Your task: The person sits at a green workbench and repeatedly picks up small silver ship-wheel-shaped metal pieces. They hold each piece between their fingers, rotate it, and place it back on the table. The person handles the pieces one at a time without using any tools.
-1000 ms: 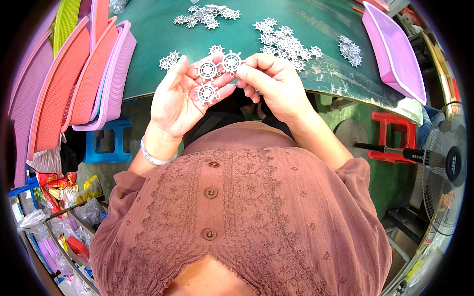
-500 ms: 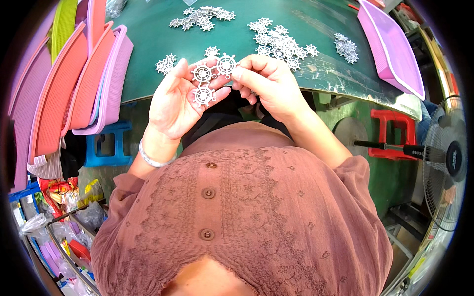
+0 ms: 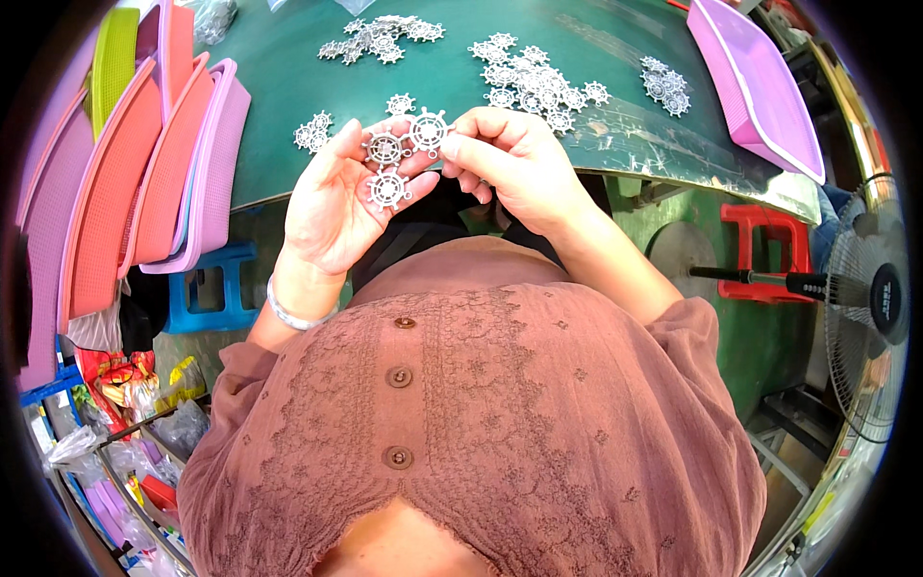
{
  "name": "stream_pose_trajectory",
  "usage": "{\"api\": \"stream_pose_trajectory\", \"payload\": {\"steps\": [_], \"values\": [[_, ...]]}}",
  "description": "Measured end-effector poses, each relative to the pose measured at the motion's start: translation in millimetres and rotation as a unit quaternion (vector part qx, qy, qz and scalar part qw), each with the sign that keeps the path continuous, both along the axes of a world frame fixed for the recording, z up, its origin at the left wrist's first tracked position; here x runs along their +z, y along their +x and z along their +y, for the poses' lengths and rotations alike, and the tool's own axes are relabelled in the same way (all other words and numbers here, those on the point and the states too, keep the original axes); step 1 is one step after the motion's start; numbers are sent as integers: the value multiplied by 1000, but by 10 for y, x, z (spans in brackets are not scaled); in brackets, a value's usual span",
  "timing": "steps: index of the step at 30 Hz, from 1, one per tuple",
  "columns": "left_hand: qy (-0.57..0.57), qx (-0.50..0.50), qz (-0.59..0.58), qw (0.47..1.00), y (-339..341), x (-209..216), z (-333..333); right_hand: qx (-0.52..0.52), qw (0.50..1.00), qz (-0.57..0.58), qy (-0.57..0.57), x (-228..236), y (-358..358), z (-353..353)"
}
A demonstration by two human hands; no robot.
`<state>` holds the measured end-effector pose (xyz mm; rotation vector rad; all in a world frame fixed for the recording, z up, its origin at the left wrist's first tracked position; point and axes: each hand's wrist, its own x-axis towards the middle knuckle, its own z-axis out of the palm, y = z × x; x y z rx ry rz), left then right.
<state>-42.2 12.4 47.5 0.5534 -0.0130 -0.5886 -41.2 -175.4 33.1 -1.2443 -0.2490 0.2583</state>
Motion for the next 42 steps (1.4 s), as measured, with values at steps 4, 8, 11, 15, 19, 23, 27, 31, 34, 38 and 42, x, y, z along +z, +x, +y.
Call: {"api": "stream_pose_trajectory", "payload": {"steps": [4, 8, 11, 15, 19, 23, 27, 31, 34, 38, 42], "values": [[12, 5, 3, 1000, -7, -3, -12, 2, 1000, -4, -6, -2, 2, -3], [51, 16, -7, 999, -6, 0, -56, 6, 999, -2, -35, -23, 5, -21], [125, 12, -37, 991, 5, -12, -98, 33, 995, -7, -92, 35, -13, -30], [195, 3, -54, 979, 47, -149, -113, 94, 991, 32, -86, 112, -19, -7], [122, 5, 14, 992, 128, -194, -116, 26, 987, 100, 125, -44, 119, -98], [125, -2, 44, 991, 159, -149, -222, 6, 952, 138, 274, -100, 227, -233], [150, -40, 47, 987, 174, -150, -287, 1, 945, 115, 306, -94, 268, -225], [199, -76, 28, 977, 226, -158, -396, 17, 941, 105, 322, -122, 332, -284], [232, -77, 29, 969, 248, -121, -500, 34, 940, 81, 329, -195, 375, -321], [266, -87, 25, 960, 299, -134, -588, 27, 950, 73, 303, -164, 385, -316], [285, -36, 24, 958, 334, -178, -661, 15, 957, 61, 282, -90, 388, -296]]}}
